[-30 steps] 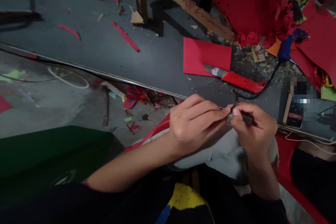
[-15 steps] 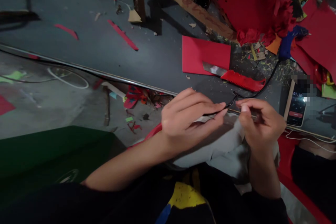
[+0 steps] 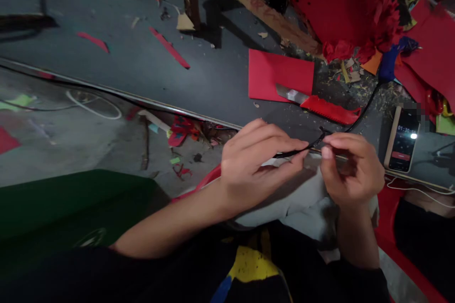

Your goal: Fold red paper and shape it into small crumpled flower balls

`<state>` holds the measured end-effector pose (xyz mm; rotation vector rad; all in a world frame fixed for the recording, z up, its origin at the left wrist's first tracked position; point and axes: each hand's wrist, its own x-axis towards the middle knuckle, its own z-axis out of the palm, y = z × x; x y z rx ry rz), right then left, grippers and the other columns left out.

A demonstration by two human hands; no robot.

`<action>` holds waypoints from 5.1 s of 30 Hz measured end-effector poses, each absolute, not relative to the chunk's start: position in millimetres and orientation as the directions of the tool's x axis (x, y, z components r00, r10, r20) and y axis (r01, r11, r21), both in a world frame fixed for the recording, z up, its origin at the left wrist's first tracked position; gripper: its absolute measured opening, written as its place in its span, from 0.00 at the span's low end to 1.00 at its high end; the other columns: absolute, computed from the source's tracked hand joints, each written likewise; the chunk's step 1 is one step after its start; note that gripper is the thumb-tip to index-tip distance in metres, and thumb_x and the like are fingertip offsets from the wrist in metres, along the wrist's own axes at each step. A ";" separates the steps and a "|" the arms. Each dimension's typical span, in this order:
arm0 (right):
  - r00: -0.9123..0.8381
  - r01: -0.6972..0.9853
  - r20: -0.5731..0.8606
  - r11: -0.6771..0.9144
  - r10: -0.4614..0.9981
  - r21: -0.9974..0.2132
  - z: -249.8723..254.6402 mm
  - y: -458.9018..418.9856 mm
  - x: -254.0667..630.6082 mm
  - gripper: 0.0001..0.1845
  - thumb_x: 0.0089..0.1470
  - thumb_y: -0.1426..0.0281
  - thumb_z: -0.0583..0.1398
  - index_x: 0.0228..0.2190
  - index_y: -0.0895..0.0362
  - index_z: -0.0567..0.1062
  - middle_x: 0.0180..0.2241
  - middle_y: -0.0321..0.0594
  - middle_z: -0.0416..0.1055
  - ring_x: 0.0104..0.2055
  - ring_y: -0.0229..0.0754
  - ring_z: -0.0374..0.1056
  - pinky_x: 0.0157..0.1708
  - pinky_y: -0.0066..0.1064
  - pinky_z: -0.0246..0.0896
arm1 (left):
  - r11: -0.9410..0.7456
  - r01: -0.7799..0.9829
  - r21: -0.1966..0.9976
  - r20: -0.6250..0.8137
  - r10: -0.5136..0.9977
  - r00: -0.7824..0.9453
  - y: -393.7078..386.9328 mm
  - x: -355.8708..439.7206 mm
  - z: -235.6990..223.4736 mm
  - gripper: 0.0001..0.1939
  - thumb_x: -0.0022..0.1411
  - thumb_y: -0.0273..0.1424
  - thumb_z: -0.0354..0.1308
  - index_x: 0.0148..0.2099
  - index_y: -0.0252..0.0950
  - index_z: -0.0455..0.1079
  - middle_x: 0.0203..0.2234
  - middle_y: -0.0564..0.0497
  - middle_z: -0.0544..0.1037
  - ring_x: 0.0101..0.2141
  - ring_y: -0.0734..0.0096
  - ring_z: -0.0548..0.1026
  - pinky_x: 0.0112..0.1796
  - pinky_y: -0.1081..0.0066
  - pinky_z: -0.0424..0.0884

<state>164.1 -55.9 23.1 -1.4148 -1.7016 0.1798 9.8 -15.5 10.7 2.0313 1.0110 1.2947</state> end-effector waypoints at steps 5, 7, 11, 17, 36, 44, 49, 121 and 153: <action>-0.071 0.836 0.621 0.386 0.780 -0.390 22.7 -56.4 161.2 0.12 0.48 0.77 0.63 0.36 0.53 0.74 0.31 0.34 0.78 0.33 0.38 0.75 0.33 0.28 0.74 | -0.610 0.339 0.716 0.554 0.792 0.256 -16.4 9.7 11.7 0.05 0.57 0.23 0.62 0.33 0.39 0.71 0.24 0.55 0.78 0.22 0.74 0.73 0.26 0.70 0.70; -0.082 0.851 0.632 0.384 0.771 -0.359 22.8 -57.0 160.8 0.12 0.49 0.77 0.64 0.37 0.53 0.74 0.32 0.33 0.79 0.33 0.37 0.76 0.33 0.28 0.74 | -0.633 0.368 0.681 0.570 0.774 0.277 -16.4 9.0 13.0 0.05 0.57 0.24 0.62 0.33 0.38 0.71 0.24 0.55 0.78 0.23 0.74 0.73 0.25 0.70 0.71; -0.076 0.852 0.604 0.366 0.793 -0.374 24.1 -58.3 161.7 0.11 0.48 0.77 0.65 0.36 0.55 0.75 0.32 0.34 0.79 0.33 0.37 0.76 0.34 0.26 0.74 | -0.687 0.414 0.597 0.599 0.725 0.339 -14.8 6.7 15.8 0.04 0.58 0.24 0.62 0.34 0.38 0.71 0.23 0.54 0.78 0.22 0.74 0.73 0.25 0.71 0.71; -0.049 0.858 0.535 0.310 0.843 -0.410 25.8 -59.0 163.5 0.07 0.50 0.74 0.64 0.34 0.53 0.75 0.31 0.32 0.79 0.31 0.35 0.76 0.35 0.25 0.73 | -0.742 0.425 0.518 0.626 0.667 0.403 -11.2 5.0 14.3 0.03 0.58 0.24 0.61 0.34 0.37 0.71 0.23 0.54 0.78 0.23 0.74 0.73 0.25 0.73 0.71; -0.053 0.743 0.424 0.320 0.904 -0.588 23.5 -54.9 168.9 0.06 0.52 0.75 0.62 0.33 0.53 0.76 0.31 0.31 0.78 0.33 0.35 0.75 0.36 0.25 0.72 | -0.796 0.341 0.500 0.656 0.605 0.451 -6.4 1.1 5.8 0.01 0.60 0.24 0.59 0.36 0.34 0.70 0.25 0.52 0.77 0.26 0.76 0.71 0.30 0.74 0.72; 0.002 0.687 0.380 0.275 0.925 -0.672 20.7 -51.6 165.0 0.04 0.54 0.73 0.59 0.32 0.53 0.74 0.29 0.31 0.77 0.32 0.35 0.74 0.34 0.27 0.71 | -0.620 0.158 0.768 0.532 0.756 0.381 -6.5 3.9 -2.0 0.04 0.62 0.25 0.57 0.38 0.38 0.72 0.33 0.50 0.80 0.33 0.72 0.78 0.35 0.72 0.77; 0.037 0.684 0.412 0.277 0.911 -0.675 21.3 -52.4 163.9 0.05 0.52 0.74 0.60 0.32 0.52 0.75 0.30 0.30 0.78 0.31 0.35 0.74 0.33 0.27 0.72 | -0.543 0.145 0.827 0.469 0.809 0.354 -11.1 4.3 0.3 0.06 0.60 0.22 0.59 0.39 0.38 0.72 0.34 0.52 0.81 0.34 0.73 0.79 0.37 0.76 0.78; 0.142 0.713 0.323 0.130 0.936 -0.689 34.1 -64.7 157.6 0.08 0.50 0.75 0.62 0.33 0.52 0.76 0.31 0.31 0.79 0.28 0.35 0.74 0.29 0.26 0.72 | -0.730 0.126 0.671 0.664 0.668 0.335 -16.5 8.1 -8.9 0.06 0.59 0.22 0.59 0.40 0.35 0.71 0.34 0.48 0.81 0.35 0.68 0.80 0.50 0.64 0.75; 0.106 0.161 -0.140 -0.156 0.984 -0.974 25.8 -58.9 164.8 0.03 0.51 0.68 0.63 0.27 0.52 0.78 0.22 0.29 0.75 0.22 0.32 0.70 0.24 0.23 0.68 | -0.557 -0.112 0.823 0.568 0.803 0.177 -12.7 17.6 -16.9 0.04 0.56 0.25 0.63 0.33 0.39 0.72 0.29 0.54 0.82 0.29 0.70 0.81 0.39 0.68 0.79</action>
